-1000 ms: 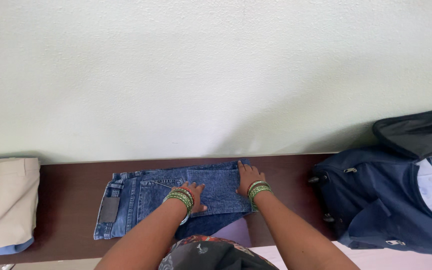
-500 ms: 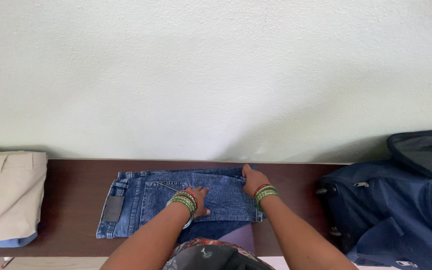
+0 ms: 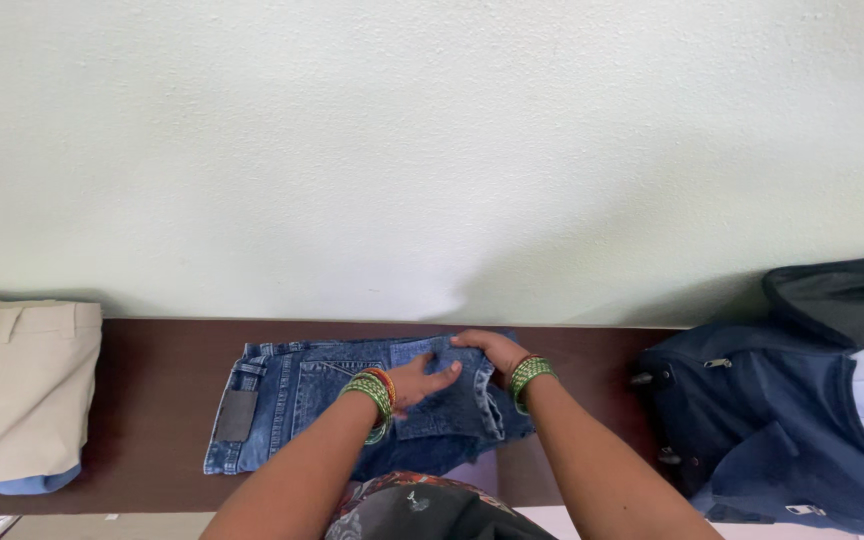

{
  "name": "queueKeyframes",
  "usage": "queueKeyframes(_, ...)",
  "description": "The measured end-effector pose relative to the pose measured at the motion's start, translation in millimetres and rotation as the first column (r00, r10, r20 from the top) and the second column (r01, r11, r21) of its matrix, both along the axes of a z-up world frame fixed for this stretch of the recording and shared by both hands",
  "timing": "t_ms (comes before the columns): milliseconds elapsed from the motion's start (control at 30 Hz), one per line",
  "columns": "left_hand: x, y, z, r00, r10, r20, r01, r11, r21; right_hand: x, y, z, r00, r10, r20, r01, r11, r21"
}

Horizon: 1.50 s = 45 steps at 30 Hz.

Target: The person folds a pair of blue jeans on a low shelf and places them into a blue bag.

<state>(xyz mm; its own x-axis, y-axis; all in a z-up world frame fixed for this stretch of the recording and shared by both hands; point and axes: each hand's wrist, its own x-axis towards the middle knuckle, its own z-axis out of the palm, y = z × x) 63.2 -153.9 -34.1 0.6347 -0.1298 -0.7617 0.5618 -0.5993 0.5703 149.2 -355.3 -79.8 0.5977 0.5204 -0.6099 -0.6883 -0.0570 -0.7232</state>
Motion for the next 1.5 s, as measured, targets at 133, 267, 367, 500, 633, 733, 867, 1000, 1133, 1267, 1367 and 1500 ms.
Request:
queueKeyframes(133,-15,4,33,0.986,0.159,-0.048,-0.166,0.954,-0.25,-30,27,39,0.996,-0.039,-0.076,0.04,0.999,0.009)
queueKeyframes(267,-32,32,43,0.953,0.29,-0.086,-0.301,0.883,-0.361,-48,51,56,0.992,0.119,-0.033,-0.113,0.982,0.154)
queueKeyframes(367,-37,57,21,0.907,0.42,-0.04,-0.395,0.811,-0.431,-59,72,50,0.985,0.173,-0.003,-0.169,0.966,0.198)
queueKeyframes(500,-34,105,-30,0.902,0.321,0.289,-0.27,0.941,-0.203,-75,102,37,0.983,0.177,0.044,-0.183,0.962,0.203)
queueKeyframes(633,-48,147,-54,0.81,0.458,0.365,-0.455,0.885,-0.101,-89,133,25,0.988,0.154,-0.007,-0.145,0.943,0.301)
queueKeyframes(733,-61,170,-48,0.78,0.445,0.44,-0.517,0.854,0.053,-95,153,18,0.992,0.127,-0.01,-0.121,0.962,0.245)
queueKeyframes(867,-72,182,-31,0.743,0.386,0.547,-0.56,0.805,0.194,-92,171,-2,0.995,0.087,0.049,-0.088,0.996,0.031)
queueKeyframes(1000,-77,171,-2,0.71,0.423,0.564,-0.614,0.763,0.201,-76,173,-49,0.936,0.291,0.2,-0.234,0.936,-0.265)
queueKeyframes(1133,-81,161,30,0.712,0.379,0.592,-0.58,0.792,0.191,-82,156,-74,0.611,0.608,0.508,-0.311,0.774,-0.552)
queueKeyframes(1267,-88,163,39,0.744,0.385,0.546,-0.571,0.79,0.221,-104,156,-45,0.492,0.738,0.461,-0.253,0.628,-0.736)
queueKeyframes(1367,-87,172,30,0.749,0.386,0.538,-0.582,0.772,0.257,-115,158,-19,0.453,0.78,0.433,-0.251,0.577,-0.777)
queueKeyframes(1500,-86,195,7,0.76,0.429,0.489,-0.592,0.768,0.246,-124,156,0,0.447,0.807,0.386,-0.27,0.534,-0.801)
